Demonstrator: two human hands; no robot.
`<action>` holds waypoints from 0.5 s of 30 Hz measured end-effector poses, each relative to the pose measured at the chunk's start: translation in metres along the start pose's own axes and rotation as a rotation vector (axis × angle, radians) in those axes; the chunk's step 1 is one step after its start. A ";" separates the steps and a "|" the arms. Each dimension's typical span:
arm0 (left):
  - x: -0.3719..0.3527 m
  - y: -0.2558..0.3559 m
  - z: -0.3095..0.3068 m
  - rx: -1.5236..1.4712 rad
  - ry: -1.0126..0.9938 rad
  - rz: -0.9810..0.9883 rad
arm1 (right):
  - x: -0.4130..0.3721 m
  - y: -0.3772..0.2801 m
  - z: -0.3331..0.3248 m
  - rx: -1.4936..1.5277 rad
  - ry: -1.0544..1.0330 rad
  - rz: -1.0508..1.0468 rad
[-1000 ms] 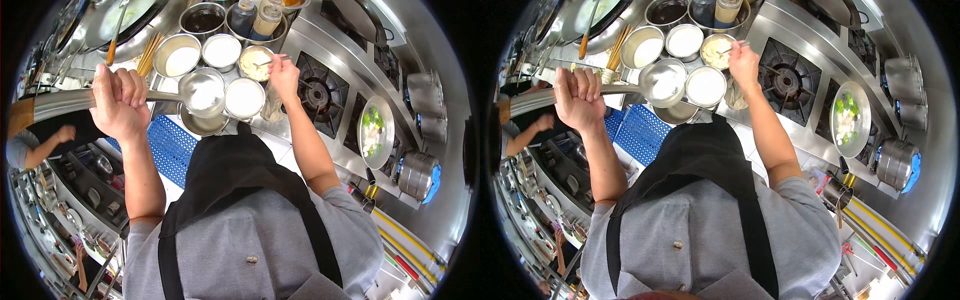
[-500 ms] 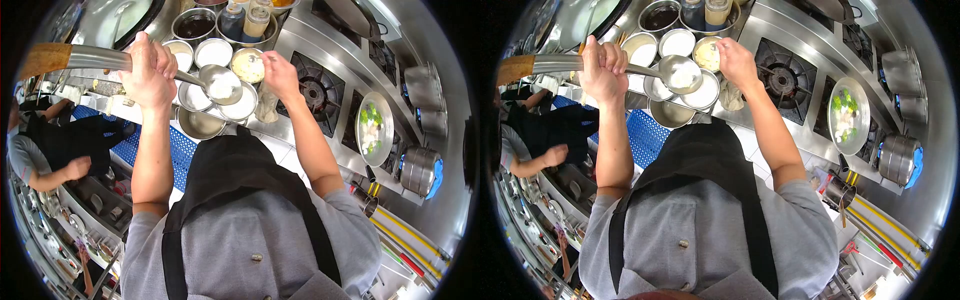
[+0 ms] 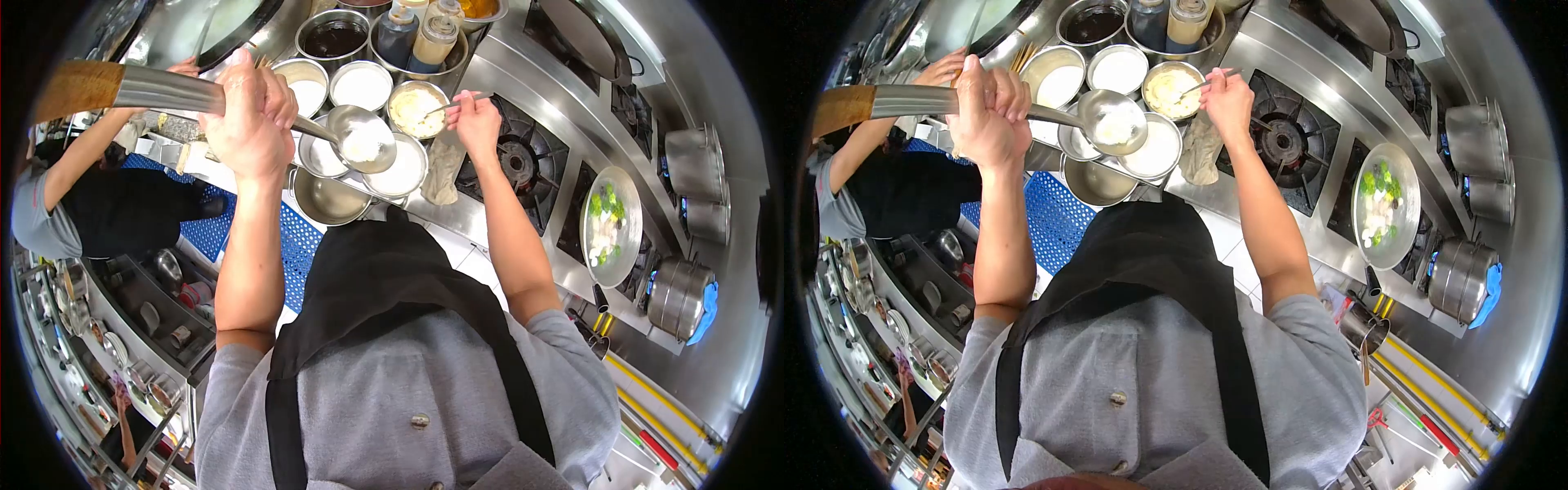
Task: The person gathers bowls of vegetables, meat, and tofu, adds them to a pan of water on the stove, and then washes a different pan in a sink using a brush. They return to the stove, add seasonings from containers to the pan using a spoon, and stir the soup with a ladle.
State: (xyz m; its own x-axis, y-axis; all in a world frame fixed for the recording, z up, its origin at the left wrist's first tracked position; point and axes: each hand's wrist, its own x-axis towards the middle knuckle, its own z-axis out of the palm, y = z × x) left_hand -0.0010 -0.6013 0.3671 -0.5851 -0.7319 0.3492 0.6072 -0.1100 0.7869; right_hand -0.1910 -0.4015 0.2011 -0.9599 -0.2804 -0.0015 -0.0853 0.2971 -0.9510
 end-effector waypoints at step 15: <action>-0.016 0.014 0.011 0.107 0.174 0.154 | -0.028 -0.039 -0.005 -0.212 -0.159 -0.712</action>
State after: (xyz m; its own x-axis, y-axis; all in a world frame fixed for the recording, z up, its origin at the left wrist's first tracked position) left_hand 0.0110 -0.5834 0.3784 -0.3827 -0.8404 0.3838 0.6167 0.0769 0.7834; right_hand -0.1619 -0.4008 0.2401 -0.6051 -0.5931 0.5310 -0.7348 0.1595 -0.6592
